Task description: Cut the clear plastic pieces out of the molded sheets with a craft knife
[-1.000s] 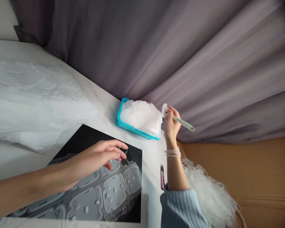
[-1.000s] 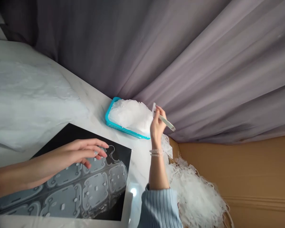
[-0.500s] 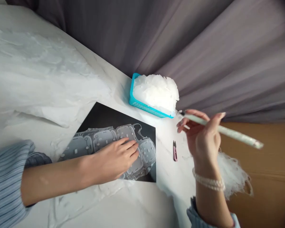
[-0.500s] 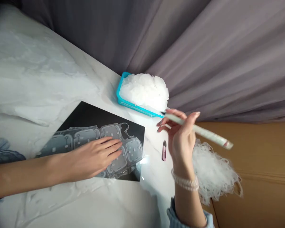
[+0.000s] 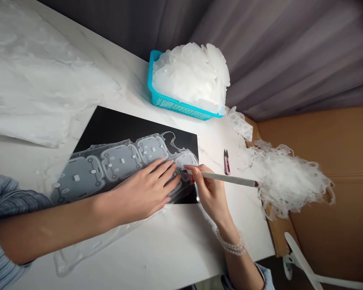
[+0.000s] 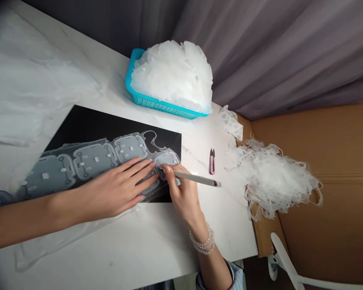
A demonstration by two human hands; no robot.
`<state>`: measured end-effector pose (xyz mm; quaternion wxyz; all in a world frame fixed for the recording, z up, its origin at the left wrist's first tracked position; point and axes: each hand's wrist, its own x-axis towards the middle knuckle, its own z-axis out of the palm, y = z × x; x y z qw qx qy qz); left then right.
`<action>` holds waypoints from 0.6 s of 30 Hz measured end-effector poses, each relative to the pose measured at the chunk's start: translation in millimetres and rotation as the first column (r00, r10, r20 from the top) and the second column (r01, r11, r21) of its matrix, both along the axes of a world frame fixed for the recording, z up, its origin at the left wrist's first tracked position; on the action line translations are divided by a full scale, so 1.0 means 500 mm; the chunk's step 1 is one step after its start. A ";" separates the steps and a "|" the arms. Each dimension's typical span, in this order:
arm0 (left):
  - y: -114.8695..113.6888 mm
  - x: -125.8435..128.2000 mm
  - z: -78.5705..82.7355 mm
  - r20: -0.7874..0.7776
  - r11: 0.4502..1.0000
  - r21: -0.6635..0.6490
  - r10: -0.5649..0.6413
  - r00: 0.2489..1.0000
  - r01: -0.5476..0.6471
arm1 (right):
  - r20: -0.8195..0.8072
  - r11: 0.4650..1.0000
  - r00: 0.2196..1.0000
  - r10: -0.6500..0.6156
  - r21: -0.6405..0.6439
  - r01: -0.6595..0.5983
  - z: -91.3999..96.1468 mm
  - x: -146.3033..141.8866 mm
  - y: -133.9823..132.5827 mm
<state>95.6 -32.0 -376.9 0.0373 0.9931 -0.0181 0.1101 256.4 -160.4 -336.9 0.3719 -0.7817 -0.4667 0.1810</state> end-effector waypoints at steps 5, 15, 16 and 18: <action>0.001 -0.002 0.009 -0.021 1.000 0.029 -0.004 1.000 0.004 | 0.048 1.000 0.999 0.014 0.019 -0.015 -0.019 -0.009 -0.002; -0.001 -0.005 0.006 -0.035 0.999 0.048 -0.009 0.999 0.011 | 0.206 0.990 0.970 0.130 0.024 -0.138 -0.022 -0.010 0.010; -0.001 -0.005 0.005 -0.032 0.999 0.053 -0.009 0.999 0.011 | 0.225 0.990 0.965 0.133 0.021 -0.141 -0.024 -0.011 0.010; -0.001 -0.006 0.003 -0.026 0.998 0.061 -0.012 1.000 0.014 | 0.270 0.988 0.952 0.144 0.019 -0.154 -0.028 -0.015 0.009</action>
